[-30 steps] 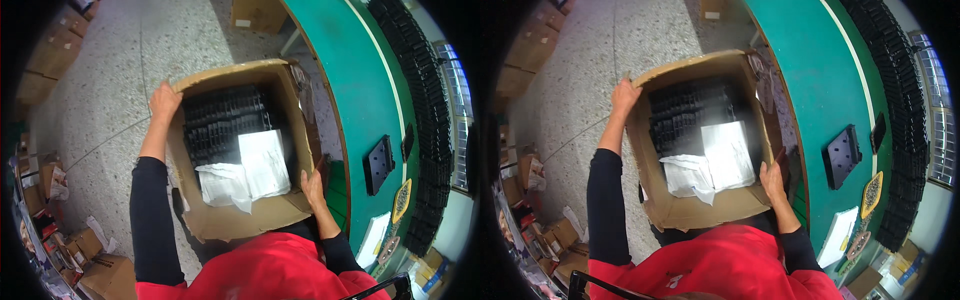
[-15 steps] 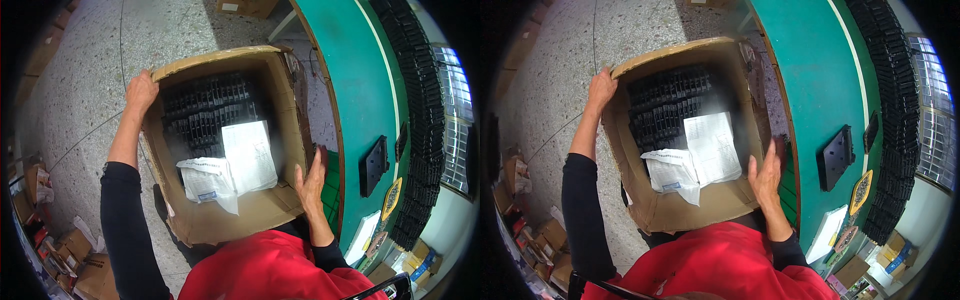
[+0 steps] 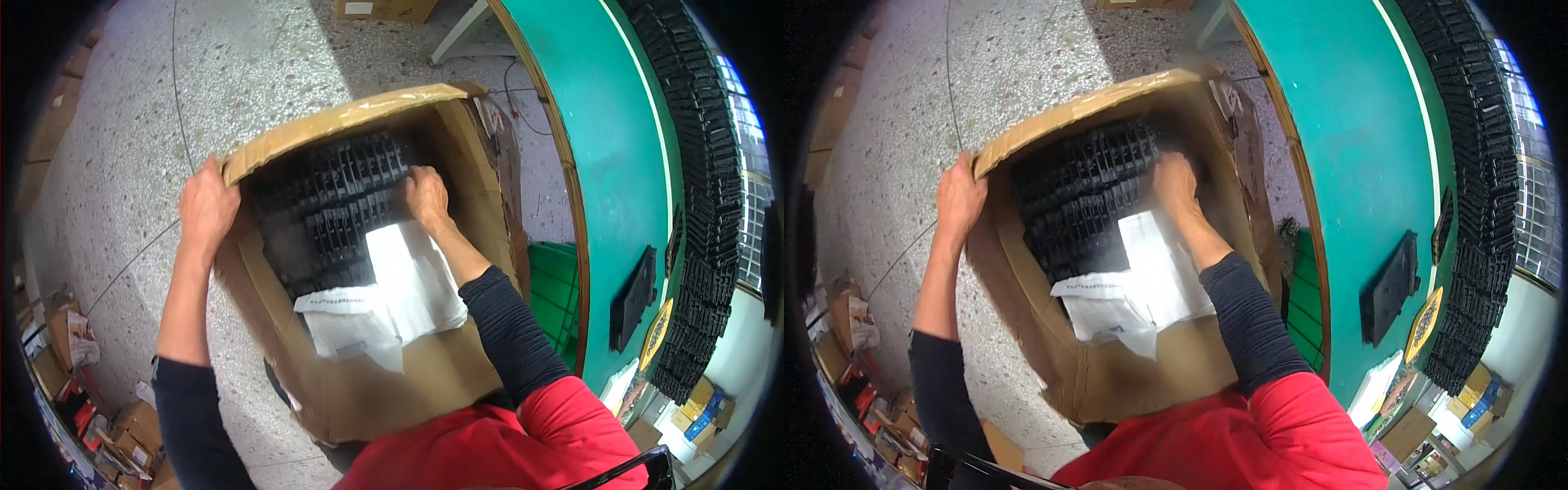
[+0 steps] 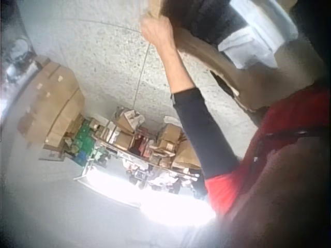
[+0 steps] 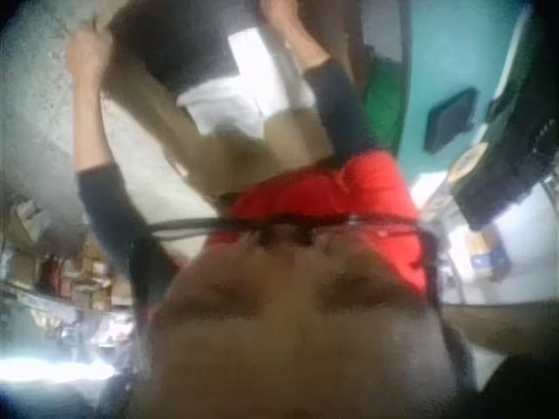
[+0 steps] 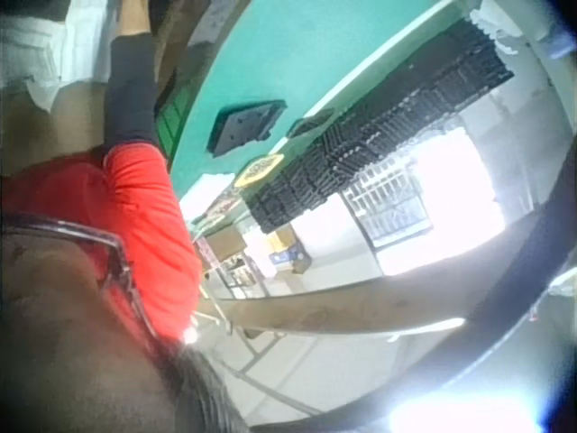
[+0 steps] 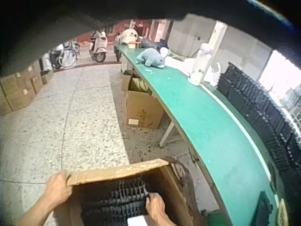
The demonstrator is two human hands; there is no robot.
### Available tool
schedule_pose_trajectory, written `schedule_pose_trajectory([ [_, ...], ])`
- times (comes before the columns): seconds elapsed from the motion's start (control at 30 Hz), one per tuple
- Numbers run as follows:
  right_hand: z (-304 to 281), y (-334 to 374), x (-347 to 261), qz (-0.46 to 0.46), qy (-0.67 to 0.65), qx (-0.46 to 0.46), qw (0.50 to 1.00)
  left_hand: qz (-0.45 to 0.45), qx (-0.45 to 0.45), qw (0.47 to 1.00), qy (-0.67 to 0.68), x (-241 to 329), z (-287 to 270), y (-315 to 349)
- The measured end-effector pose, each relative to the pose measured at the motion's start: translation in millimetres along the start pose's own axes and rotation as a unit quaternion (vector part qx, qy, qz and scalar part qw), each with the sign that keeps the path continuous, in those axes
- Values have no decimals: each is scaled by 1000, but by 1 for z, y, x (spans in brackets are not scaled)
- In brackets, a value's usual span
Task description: The person unpacks a cardboard box filled with black plastic components and printed papers. They remove the papers and then take out the plastic parts one by one, placing them on a green workbench. The person handles the items individually, moving them from the box to the table.
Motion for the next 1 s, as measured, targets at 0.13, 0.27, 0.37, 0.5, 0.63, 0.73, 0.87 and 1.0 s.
schedule_pose_trajectory([
  [0.13,57,-49,63,79,73,-58,993,27,-2,1000,3,7,8,-4],
  [0.27,75,-63,63,20,111,-120,986,25,14,999,-28,3,3,1],
  [0.37,68,-68,51,12,143,-181,973,19,12,999,-37,3,4,1],
  [0.5,127,-85,128,6,220,-134,966,22,-2,999,-39,13,11,-7],
  [0.63,73,-76,54,-3,164,-180,970,3,5,998,-60,7,7,0],
  [0.73,107,-83,76,-29,266,-178,947,4,10,998,-62,9,7,-1],
  [0.87,154,-88,102,-57,257,-145,954,-12,0,998,-59,3,12,-2],
  [1.0,66,-81,50,-43,285,-235,928,-2,19,998,-62,4,9,2],
])
Point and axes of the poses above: each hand's wrist, its own y-axis away from the middle knuckle, its own z-axis out of the palm, x = y × z, the point moved 5 cm from there along -y, towards the middle knuckle, and after that the axes turned 11 degrees about y, right-handed, at the moved point
